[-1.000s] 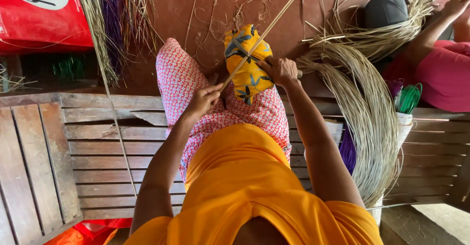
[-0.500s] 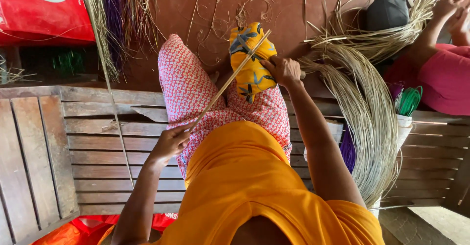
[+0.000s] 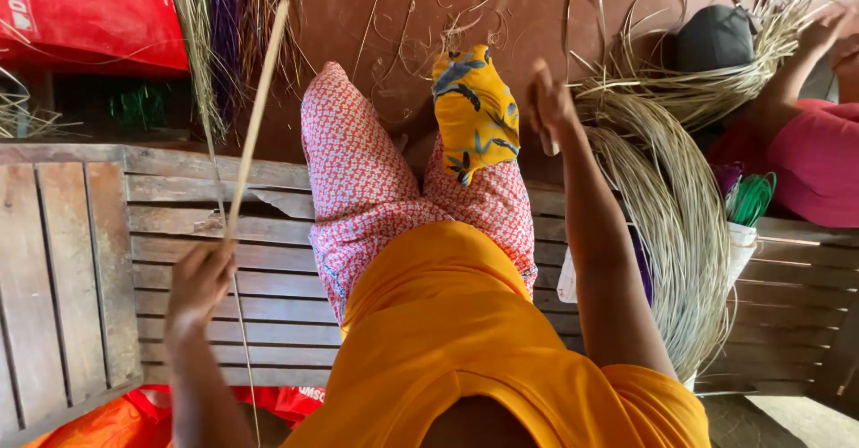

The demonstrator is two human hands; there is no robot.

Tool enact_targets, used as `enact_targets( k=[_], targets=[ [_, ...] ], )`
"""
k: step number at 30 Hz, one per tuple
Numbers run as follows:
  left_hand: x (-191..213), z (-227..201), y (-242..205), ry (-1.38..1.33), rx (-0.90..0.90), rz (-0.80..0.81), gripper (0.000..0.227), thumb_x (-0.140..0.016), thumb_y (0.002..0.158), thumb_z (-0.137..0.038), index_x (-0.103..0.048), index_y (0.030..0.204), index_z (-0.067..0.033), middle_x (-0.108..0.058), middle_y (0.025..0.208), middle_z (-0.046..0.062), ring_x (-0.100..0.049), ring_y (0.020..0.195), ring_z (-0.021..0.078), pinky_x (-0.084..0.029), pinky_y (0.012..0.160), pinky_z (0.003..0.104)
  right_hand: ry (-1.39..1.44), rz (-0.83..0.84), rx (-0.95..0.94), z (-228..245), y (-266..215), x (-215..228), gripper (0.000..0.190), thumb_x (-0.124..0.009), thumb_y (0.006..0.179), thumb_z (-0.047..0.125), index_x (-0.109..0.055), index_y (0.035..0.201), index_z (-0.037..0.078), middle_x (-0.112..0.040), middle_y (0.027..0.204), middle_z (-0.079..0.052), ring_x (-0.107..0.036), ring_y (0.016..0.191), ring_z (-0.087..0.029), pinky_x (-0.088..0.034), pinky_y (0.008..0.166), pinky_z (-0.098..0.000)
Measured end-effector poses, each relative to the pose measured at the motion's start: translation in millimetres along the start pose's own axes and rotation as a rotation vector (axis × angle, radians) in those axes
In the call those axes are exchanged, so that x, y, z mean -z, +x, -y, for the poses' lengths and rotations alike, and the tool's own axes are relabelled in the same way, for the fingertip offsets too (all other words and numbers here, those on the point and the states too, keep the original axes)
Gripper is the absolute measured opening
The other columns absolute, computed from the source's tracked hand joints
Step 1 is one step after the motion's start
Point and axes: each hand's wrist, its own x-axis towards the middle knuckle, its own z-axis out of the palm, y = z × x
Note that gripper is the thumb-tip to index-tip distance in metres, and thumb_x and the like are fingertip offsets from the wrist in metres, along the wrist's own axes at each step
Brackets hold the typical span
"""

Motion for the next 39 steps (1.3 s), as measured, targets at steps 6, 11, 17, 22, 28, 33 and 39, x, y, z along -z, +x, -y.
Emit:
enact_targets(
  k=[6, 11, 17, 22, 28, 33, 39],
  targets=[
    [-211, -48, 97, 0.326, -0.524, 0.088, 0.02, -0.059, 0.108, -0.018, -0.07, 0.122, -0.009, -0.074, 0.099, 0.018, -0.072, 0.087, 0.0299, -0.057, 0.078, 0.039, -1.145, -0.096, 0.544, 11, -9, 17, 0.036, -0.06, 0.105, 0.037, -0.048, 0.137, 0.023, -0.062, 0.066, -0.021, -0.071, 0.062, -0.047, -0.06, 0.051, -0.0568],
    [-386, -68, 163, 0.785, -0.735, 0.098, 0.016, -0.048, 0.105, -0.027, -0.053, 0.115, -0.0158, -0.072, 0.087, 0.018, -0.075, 0.078, 0.0407, -0.061, 0.067, 0.055, -1.128, -0.335, 0.522, 16, -47, -25, 0.045, -0.045, 0.105, 0.067, -0.056, 0.096, 0.024, -0.056, 0.062, -0.008, -0.066, 0.058, -0.034, -0.05, 0.054, -0.0485],
    [-458, -38, 216, 1.16, -1.055, -0.138, 0.015, -0.048, 0.094, -0.016, -0.05, 0.108, -0.0113, -0.067, 0.087, 0.007, -0.073, 0.058, 0.0253, -0.059, 0.047, 0.039, -0.759, -0.191, 0.476, 36, -71, -36, 0.035, -0.067, 0.096, 0.06, -0.06, 0.105, 0.027, -0.066, 0.084, -0.003, -0.072, 0.074, -0.031, -0.055, 0.063, -0.0451],
    [-453, -52, 197, 1.305, -1.27, -0.414, 0.017, -0.052, 0.084, -0.016, -0.056, 0.099, -0.0083, -0.067, 0.077, 0.004, -0.067, 0.049, 0.014, -0.052, 0.039, 0.027, -0.687, -0.14, 0.574, 39, -74, -36, 0.032, -0.067, 0.098, 0.053, -0.067, 0.094, 0.021, -0.065, 0.087, -0.005, -0.07, 0.075, -0.036, -0.055, 0.063, -0.0478],
    [-441, -50, 189, 1.168, -1.253, -0.242, 0.021, -0.049, 0.088, -0.012, -0.054, 0.105, -0.0021, -0.068, 0.084, 0.011, -0.072, 0.053, 0.0214, -0.057, 0.045, 0.034, -0.611, -0.081, 0.578, 28, -61, -35, 0.032, -0.066, 0.1, 0.05, -0.063, 0.091, 0.02, -0.065, 0.087, -0.003, -0.072, 0.077, -0.035, -0.055, 0.065, -0.0469],
    [-416, -38, 173, 1.068, -1.141, -0.055, 0.017, -0.051, 0.087, -0.008, -0.051, 0.104, -0.0064, -0.066, 0.088, 0.013, -0.071, 0.054, 0.0287, -0.058, 0.046, 0.04, -0.594, -0.112, 0.531, 31, -65, -32, 0.033, -0.068, 0.1, 0.049, -0.063, 0.089, 0.019, -0.065, 0.086, -0.004, -0.071, 0.077, -0.036, -0.054, 0.064, -0.0457],
    [-386, -7, 164, 1.063, -1.119, -0.028, 0.013, -0.052, 0.093, -0.01, -0.05, 0.105, -0.0077, -0.062, 0.089, 0.011, -0.071, 0.057, 0.0286, -0.057, 0.047, 0.036, -0.598, -0.123, 0.533, 28, -64, -35, 0.034, -0.068, 0.1, 0.051, -0.063, 0.087, 0.02, -0.066, 0.086, -0.003, -0.071, 0.076, -0.034, -0.055, 0.063, -0.0437]
  ],
)
